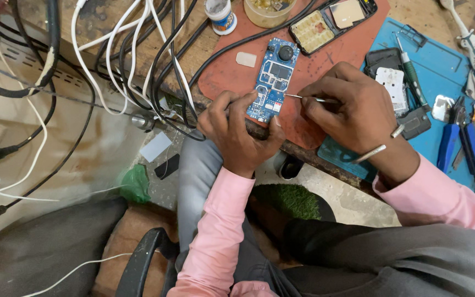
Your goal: The person sits at a cluttered repair bench and works on a disassembled phone motherboard, holding the board steady with one hand while using a pointed probe tool with the other to work on small components on the board. They reposition and flip the board several times to reach different areas and continue probing and manipulating components throughout the clip.
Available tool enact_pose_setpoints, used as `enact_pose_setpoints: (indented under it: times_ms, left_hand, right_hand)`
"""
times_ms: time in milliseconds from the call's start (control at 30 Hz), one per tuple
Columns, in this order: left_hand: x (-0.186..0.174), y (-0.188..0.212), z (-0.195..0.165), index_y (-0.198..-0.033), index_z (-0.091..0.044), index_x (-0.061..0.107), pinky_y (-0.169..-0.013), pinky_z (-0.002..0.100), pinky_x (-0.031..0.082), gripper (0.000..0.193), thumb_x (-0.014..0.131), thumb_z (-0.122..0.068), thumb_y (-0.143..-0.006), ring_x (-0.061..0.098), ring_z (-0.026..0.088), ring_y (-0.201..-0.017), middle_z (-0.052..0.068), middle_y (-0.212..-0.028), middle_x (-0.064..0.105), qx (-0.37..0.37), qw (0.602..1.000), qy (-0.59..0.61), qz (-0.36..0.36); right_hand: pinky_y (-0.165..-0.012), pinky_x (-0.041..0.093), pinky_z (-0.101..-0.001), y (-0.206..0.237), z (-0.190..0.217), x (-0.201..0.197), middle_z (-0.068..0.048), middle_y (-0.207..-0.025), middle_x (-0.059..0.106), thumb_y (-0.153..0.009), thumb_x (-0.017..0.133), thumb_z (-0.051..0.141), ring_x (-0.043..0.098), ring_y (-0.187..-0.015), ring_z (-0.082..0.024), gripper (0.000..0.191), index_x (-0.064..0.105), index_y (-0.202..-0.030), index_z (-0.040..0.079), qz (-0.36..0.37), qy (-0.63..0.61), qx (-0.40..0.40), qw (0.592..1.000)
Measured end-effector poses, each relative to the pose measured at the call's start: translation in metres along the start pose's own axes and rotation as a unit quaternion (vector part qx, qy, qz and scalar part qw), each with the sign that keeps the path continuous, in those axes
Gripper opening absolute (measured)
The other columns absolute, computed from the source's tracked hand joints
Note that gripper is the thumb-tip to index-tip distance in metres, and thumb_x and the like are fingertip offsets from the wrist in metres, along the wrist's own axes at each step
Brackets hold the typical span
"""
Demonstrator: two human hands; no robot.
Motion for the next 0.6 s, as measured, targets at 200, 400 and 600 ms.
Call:
enact_pose_setpoints:
  times_ms: [200,400,600]
  left_hand:
    - [-0.0004,-0.0013,-0.001,-0.122,-0.015,0.065,-0.107,0.045,0.034,0.047,0.07,-0.047,-0.088,0.046,0.03,-0.116,0.008,-0.128,0.055,0.001,1.0,0.005,-0.003]
    - [0.0007,-0.0009,-0.0004,-0.122,-0.015,0.064,-0.108,0.046,0.034,0.047,0.071,-0.047,-0.088,0.045,0.03,-0.116,0.008,-0.128,0.054,0.001,1.0,0.006,-0.003]
    - [0.0007,-0.0002,-0.0003,-0.122,-0.016,0.065,-0.108,0.046,0.034,0.047,0.072,-0.046,-0.087,0.045,0.031,-0.117,0.007,-0.128,0.054,-0.008,1.0,0.004,0.006]
  right_hand:
    - [-0.065,0.053,-0.0327,-0.002,-0.0014,-0.0009,-0.007,-0.094,0.065,-0.09,0.077,0.015,0.069,-0.074,-0.022,0.017,0.079,-0.107,0.013,0.003,-0.022,0.012,1.0]
    - [-0.067,0.053,-0.0339,-0.0024,0.0036,-0.0018,-0.006,-0.096,0.067,-0.089,0.076,0.014,0.07,-0.078,-0.024,0.016,0.079,-0.105,0.014,0.004,0.006,-0.024,1.0]
    - [-0.061,0.051,-0.0366,-0.0016,0.0028,0.0013,-0.006,-0.092,0.067,-0.087,0.077,0.017,0.068,-0.071,-0.025,0.016,0.08,-0.102,0.015,0.024,0.044,-0.009,0.999]
Point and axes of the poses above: each hand's wrist, its own y-axis away from the middle knuckle, its own x-axis out of the palm, z = x × y, the point moved 6 cm from there along -y, towards the middle knuckle
